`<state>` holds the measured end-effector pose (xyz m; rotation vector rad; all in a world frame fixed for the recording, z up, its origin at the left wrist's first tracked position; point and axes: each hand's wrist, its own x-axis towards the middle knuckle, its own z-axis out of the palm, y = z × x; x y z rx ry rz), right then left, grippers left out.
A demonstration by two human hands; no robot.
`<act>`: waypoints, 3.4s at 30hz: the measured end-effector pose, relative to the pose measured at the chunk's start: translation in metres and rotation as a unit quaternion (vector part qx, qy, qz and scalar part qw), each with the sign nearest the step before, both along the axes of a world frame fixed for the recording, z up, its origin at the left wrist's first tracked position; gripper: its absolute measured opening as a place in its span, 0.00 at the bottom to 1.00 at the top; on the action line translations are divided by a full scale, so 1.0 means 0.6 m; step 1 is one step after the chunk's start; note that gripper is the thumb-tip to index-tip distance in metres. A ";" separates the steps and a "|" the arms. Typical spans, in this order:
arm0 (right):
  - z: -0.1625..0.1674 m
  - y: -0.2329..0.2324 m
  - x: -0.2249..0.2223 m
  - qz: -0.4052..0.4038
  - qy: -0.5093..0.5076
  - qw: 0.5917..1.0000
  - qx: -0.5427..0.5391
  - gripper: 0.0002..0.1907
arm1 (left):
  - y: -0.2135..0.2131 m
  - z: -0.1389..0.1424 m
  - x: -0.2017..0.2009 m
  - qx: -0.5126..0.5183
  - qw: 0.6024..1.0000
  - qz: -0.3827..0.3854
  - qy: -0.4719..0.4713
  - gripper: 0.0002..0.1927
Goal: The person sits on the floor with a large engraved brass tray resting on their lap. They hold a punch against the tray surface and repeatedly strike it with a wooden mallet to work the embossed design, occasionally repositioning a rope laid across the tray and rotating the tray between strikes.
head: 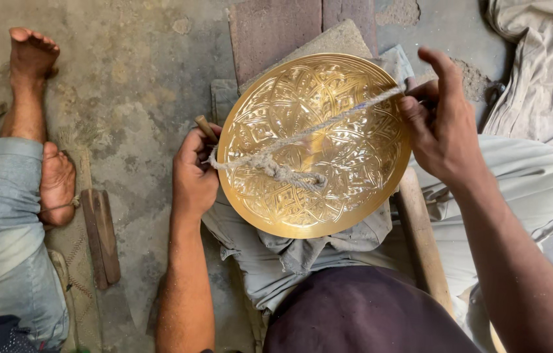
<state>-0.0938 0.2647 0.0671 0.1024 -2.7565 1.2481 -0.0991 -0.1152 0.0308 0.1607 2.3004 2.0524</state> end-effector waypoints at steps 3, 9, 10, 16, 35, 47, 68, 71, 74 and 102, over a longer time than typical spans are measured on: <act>-0.006 -0.006 -0.016 0.008 -0.063 0.998 0.026 0.30 | 0.001 -0.004 0.005 -0.040 0.999 0.015 -0.020 0.12; -0.071 0.040 0.056 -0.131 -0.107 0.985 -0.025 0.23 | 0.030 0.042 0.063 -0.088 0.980 0.179 0.006 0.16; -0.086 0.049 0.086 -0.171 -0.150 0.974 0.008 0.21 | 0.041 0.054 0.083 -0.042 0.974 0.224 0.021 0.17; -0.181 0.036 0.242 -0.109 -0.306 0.916 0.234 0.46 | 0.151 0.048 0.119 0.146 0.985 0.053 -0.068 0.11; -0.006 0.181 0.134 -0.241 -0.238 0.938 0.074 0.35 | 0.379 -0.095 0.003 -0.138 0.969 -0.185 0.087 0.22; 0.053 0.181 0.006 0.069 -0.050 0.881 0.465 0.20 | 0.395 -0.104 0.007 -0.161 0.970 -0.160 0.086 0.16; -0.017 0.211 0.068 0.008 -0.050 0.962 0.269 0.25 | 0.383 -0.114 -0.010 -0.161 0.949 -0.257 0.087 0.16; -0.015 0.190 0.061 0.019 -0.051 0.943 0.328 0.27 | 0.379 -0.116 -0.005 -0.175 0.950 -0.248 0.071 0.17; -0.010 0.178 0.055 0.016 -0.058 0.925 0.375 0.29 | 0.376 -0.118 0.009 -0.160 0.964 -0.202 0.068 0.14; 0.051 0.137 -0.043 0.058 -0.073 0.929 0.358 0.25 | 0.373 -0.111 0.022 -0.167 0.981 -0.102 0.014 0.16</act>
